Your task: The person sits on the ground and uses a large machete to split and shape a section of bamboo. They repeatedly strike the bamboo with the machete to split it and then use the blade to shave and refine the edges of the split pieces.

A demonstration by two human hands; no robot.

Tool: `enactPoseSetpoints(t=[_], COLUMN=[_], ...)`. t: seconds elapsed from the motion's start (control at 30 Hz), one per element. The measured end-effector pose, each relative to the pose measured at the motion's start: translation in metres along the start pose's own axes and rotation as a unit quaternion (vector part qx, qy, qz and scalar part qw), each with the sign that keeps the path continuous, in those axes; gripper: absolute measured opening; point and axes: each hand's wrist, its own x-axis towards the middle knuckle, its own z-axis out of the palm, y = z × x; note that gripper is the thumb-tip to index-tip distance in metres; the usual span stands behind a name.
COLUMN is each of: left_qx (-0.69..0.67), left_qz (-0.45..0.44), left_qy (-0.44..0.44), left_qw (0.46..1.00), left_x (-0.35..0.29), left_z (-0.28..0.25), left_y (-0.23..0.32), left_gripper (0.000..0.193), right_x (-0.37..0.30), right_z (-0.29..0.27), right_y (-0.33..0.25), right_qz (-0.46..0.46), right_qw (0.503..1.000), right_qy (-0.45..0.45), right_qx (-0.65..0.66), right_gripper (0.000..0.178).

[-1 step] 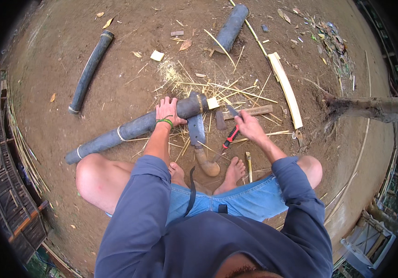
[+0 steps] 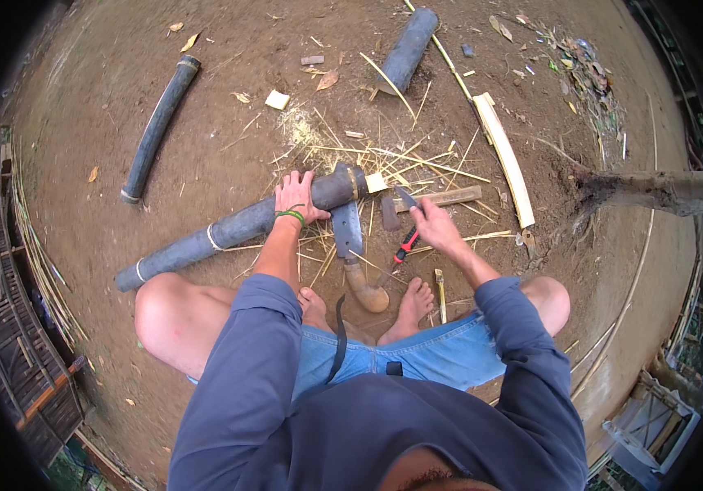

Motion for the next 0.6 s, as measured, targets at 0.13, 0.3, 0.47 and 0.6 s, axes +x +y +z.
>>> enactPoseSetpoints(t=[0.13, 0.3, 0.47, 0.6], left_qx=[-0.004, 0.007, 0.007, 0.007], left_qz=[0.044, 0.015, 0.013, 0.004], left_qy=[0.011, 0.038, 0.013, -0.019], left_qw=[0.999, 0.999, 1.000, 1.000], left_x=[0.009, 0.006, 0.012, 0.012], left_z=[-0.003, 0.002, 0.002, -0.013], left_y=[-0.010, -0.009, -0.011, -0.007], left_gripper=[0.094, 0.093, 0.093, 0.092], right_x=[0.016, 0.029, 0.031, 0.037], right_z=[0.045, 0.063, 0.084, 0.080], right_y=[0.014, -0.003, -0.031, -0.027], right_qz=[0.000, 0.030, 0.036, 0.053], right_qw=[0.996, 0.982, 0.985, 0.981], right_qy=[0.081, 0.143, 0.164, 0.176], right_qx=[0.034, 0.119, 0.050, 0.060], right_gripper=[0.031, 0.035, 0.034, 0.036])
